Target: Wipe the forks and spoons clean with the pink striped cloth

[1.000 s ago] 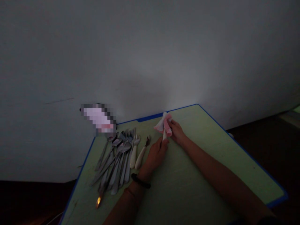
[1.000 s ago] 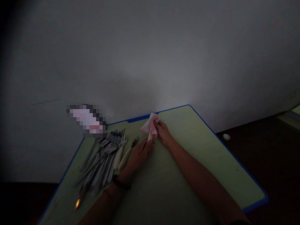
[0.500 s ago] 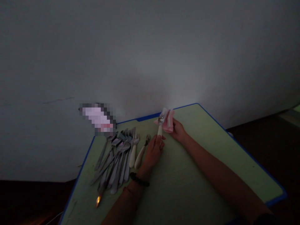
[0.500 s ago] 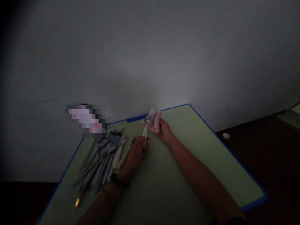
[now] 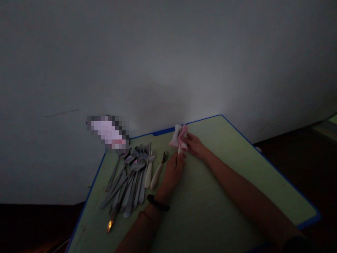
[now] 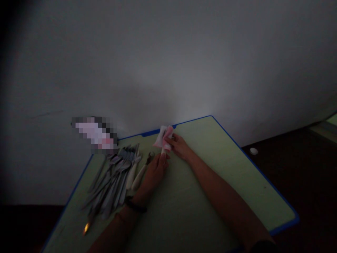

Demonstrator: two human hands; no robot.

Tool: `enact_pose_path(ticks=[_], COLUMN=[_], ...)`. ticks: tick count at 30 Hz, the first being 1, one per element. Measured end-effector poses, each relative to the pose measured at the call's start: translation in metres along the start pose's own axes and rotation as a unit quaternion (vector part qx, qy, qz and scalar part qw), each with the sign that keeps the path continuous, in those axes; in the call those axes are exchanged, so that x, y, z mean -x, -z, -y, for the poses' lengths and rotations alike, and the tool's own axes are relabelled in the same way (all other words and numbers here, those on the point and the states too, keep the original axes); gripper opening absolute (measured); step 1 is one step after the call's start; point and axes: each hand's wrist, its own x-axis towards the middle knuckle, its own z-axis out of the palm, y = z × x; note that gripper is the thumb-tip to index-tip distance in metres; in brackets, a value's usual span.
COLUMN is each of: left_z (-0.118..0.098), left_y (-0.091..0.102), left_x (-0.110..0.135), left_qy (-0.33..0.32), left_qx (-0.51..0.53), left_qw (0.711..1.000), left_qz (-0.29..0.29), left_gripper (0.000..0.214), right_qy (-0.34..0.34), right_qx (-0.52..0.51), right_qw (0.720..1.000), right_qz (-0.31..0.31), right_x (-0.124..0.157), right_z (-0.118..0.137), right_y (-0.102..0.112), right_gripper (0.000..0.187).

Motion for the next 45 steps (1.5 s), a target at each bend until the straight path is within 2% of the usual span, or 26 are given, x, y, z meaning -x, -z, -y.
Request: enact_pose_path(ticks=[5, 11, 16, 18, 23, 25, 30, 35, 39, 42, 45], left_z=[-0.001, -0.002, -0.005, -0.005, -0.004, -0.004, -0.007, -0.007, -0.006, -0.006, -0.005], left_y=[0.0, 0.0, 0.003, 0.004, 0.005, 0.005, 0.005, 0.006, 0.008, 0.009, 0.009], left_x=[0.0, 0.0, 0.001, 0.0, -0.002, -0.003, -0.003, -0.002, -0.004, -0.005, -0.004], left_qy=[-0.044, -0.064, -0.047, -0.035, -0.017, -0.015, -0.013, -0.011, -0.019, -0.026, -0.02], left_qx=[-0.051, -0.046, -0.025, -0.01, 0.022, 0.016, 0.003, 0.002, 0.01, 0.022, 0.045], left_qw=[0.998, 0.996, 0.996, 0.997, 0.999, 0.999, 0.999, 0.999, 0.998, 0.997, 0.995], left_qz=[0.015, 0.04, 0.067, 0.065, 0.031, 0.03, 0.034, 0.046, 0.06, 0.07, 0.086], left_gripper=[0.032, 0.026, 0.031, 0.032, 0.034, 0.034, 0.032, 0.03, 0.029, 0.029, 0.031], right_qy=[0.025, 0.067, 0.085, 0.078, -0.005, -0.024, -0.012, 0.044, 0.065, 0.069, 0.048], right_qx=[0.024, 0.049, 0.041, 0.038, 0.048, 0.036, 0.055, 0.088, 0.095, 0.055, -0.018], right_qw=[0.998, 0.99, 0.984, 0.987, 0.999, 0.999, 0.998, 0.99, 0.985, 0.987, 0.994], right_qz=[-0.051, -0.114, -0.153, -0.136, -0.013, 0.009, -0.031, -0.1, -0.131, -0.131, -0.099], right_x=[-0.001, -0.005, -0.005, -0.004, 0.002, 0.004, 0.0, -0.003, 0.0, 0.002, 0.002], right_z=[-0.003, -0.013, -0.014, -0.013, -0.007, -0.005, -0.007, -0.015, -0.015, -0.012, -0.008], right_y=[0.0, 0.002, 0.0, 0.0, 0.002, 0.002, 0.001, 0.001, -0.001, -0.005, -0.008], right_gripper=[0.025, 0.028, 0.034, 0.034, 0.029, 0.026, 0.025, 0.03, 0.034, 0.035, 0.035])
